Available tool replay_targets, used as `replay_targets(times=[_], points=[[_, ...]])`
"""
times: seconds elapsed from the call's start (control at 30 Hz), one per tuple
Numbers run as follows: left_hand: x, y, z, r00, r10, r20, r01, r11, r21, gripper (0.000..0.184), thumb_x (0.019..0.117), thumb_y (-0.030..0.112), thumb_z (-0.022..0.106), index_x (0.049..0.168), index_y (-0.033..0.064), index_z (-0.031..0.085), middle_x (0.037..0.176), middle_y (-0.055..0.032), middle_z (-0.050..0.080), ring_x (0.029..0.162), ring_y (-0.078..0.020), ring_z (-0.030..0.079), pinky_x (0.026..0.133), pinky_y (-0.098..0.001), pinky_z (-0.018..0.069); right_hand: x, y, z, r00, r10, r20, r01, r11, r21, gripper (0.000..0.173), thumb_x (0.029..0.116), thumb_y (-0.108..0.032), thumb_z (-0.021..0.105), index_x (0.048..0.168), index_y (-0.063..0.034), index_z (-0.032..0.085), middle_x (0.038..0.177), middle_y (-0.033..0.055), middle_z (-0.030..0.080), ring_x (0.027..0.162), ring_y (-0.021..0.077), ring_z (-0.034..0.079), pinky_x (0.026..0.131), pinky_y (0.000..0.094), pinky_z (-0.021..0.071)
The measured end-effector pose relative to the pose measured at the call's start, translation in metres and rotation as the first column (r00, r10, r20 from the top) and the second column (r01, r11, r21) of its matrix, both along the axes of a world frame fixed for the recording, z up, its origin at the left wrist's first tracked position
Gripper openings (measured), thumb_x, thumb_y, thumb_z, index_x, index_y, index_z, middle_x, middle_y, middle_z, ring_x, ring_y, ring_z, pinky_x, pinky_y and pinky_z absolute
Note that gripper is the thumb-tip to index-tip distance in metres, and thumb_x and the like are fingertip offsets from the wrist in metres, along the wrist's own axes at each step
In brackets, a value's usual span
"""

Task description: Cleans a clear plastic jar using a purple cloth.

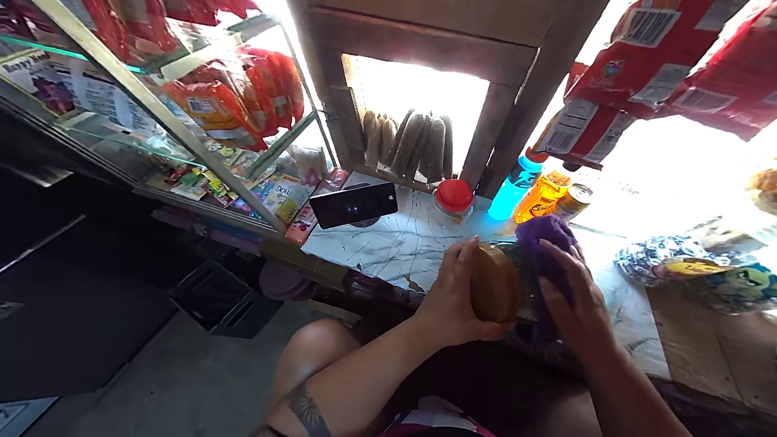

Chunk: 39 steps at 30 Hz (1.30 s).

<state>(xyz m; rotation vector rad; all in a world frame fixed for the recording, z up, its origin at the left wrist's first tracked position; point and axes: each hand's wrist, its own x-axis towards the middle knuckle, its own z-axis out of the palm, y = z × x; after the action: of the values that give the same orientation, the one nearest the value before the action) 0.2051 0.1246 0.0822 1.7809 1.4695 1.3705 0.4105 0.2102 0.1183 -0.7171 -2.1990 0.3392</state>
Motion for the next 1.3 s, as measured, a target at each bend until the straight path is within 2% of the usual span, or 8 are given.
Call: replay_targets(times=[0.1,0.17,0.47,0.57,0.67,1.0,1.2,1.3], points=[[-0.001,0.000,0.000,1.000,-0.009,-0.016,0.010,0.999,0.038,0.127,0.0567,0.039,0.093,0.155,-0.0045,0.027,0.153,-0.0328,0.035,0.139,-0.0390,0.045,0.109,-0.0476,0.0461,-0.011,-0.016,-0.001,0.995,0.104,0.007,-0.104,0.987,0.123,0.038,0.1068,-0.043,0.044,0.138,-0.0252,0.056,0.140,0.0073,0.061,0.144,0.0244,0.045,0.123,0.0529,0.0282],[-0.001,0.000,-0.001,0.999,-0.025,-0.022,0.027,0.996,0.079,0.127,0.0536,0.037,0.094,0.154,-0.0056,0.029,0.151,-0.0327,0.037,0.138,-0.0391,0.046,0.110,-0.0472,0.0459,-0.014,-0.019,0.000,0.991,0.134,0.012,-0.134,0.978,0.162,0.033,0.1062,-0.037,0.046,0.137,-0.0306,0.055,0.143,0.0056,0.059,0.146,0.0236,0.042,0.123,0.0528,0.0268],[0.007,-0.007,0.006,0.974,-0.088,-0.206,0.131,0.971,0.201,0.119,0.0525,0.040,0.096,0.152,0.0028,0.042,0.149,-0.0342,0.040,0.137,-0.0429,0.047,0.109,-0.0468,0.0477,-0.006,-0.023,0.020,1.000,-0.008,-0.019,0.009,0.996,0.087,0.036,0.1077,-0.032,0.044,0.135,-0.0136,0.060,0.126,0.0077,0.069,0.126,0.0170,0.060,0.117,0.0426,0.0370],[0.010,-0.009,0.004,0.941,-0.122,-0.316,0.216,0.935,0.281,0.111,0.0547,0.039,0.096,0.150,0.0121,0.045,0.149,-0.0348,0.041,0.138,-0.0464,0.044,0.109,-0.0528,0.0467,0.003,-0.025,0.032,1.000,-0.006,0.023,0.006,1.000,-0.011,0.038,0.1062,-0.029,0.048,0.133,-0.0069,0.063,0.126,0.0087,0.069,0.121,0.0118,0.062,0.108,0.0309,0.0460],[0.009,-0.009,0.006,0.897,-0.181,-0.404,0.314,0.904,0.291,0.111,0.0569,0.037,0.097,0.152,0.0213,0.043,0.152,-0.0333,0.039,0.140,-0.0495,0.041,0.111,-0.0554,0.0439,0.011,-0.019,0.037,0.997,0.022,0.068,-0.010,0.986,-0.168,0.039,0.1041,-0.028,0.048,0.134,-0.0069,0.064,0.131,0.0055,0.067,0.123,0.0039,0.059,0.106,0.0226,0.0468],[0.002,-0.004,0.006,0.879,-0.190,-0.438,0.304,0.930,0.207,0.113,0.0585,0.031,0.096,0.155,0.0304,0.039,0.162,-0.0252,0.029,0.147,-0.0434,0.033,0.114,-0.0543,0.0398,0.036,0.030,0.029,0.978,-0.131,0.162,0.199,0.821,-0.535,0.046,0.1001,-0.034,0.047,0.142,-0.0176,0.058,0.137,0.0034,0.063,0.125,0.0074,0.058,0.104,0.0344,0.0486],[0.003,-0.002,0.006,0.971,-0.186,-0.152,0.192,0.981,0.026,0.115,0.0661,0.027,0.093,0.158,0.0020,0.030,0.157,-0.0249,0.037,0.140,-0.0306,0.048,0.110,-0.0429,0.0473,0.048,0.042,0.026,0.979,-0.194,0.057,0.183,0.734,-0.654,0.047,0.1009,-0.026,0.046,0.144,-0.0070,0.052,0.138,0.0079,0.060,0.122,0.0040,0.058,0.102,0.0247,0.0474],[0.005,-0.001,0.004,0.973,-0.228,-0.025,0.227,0.973,-0.036,0.114,0.0732,0.028,0.090,0.159,-0.0028,0.021,0.156,-0.0251,0.038,0.133,-0.0270,0.054,0.102,-0.0378,0.0529,0.053,0.050,0.021,0.971,-0.229,0.071,0.218,0.715,-0.664,0.047,0.1012,-0.025,0.044,0.144,-0.0058,0.051,0.137,0.0099,0.060,0.119,0.0062,0.059,0.101,0.0268,0.0481]])
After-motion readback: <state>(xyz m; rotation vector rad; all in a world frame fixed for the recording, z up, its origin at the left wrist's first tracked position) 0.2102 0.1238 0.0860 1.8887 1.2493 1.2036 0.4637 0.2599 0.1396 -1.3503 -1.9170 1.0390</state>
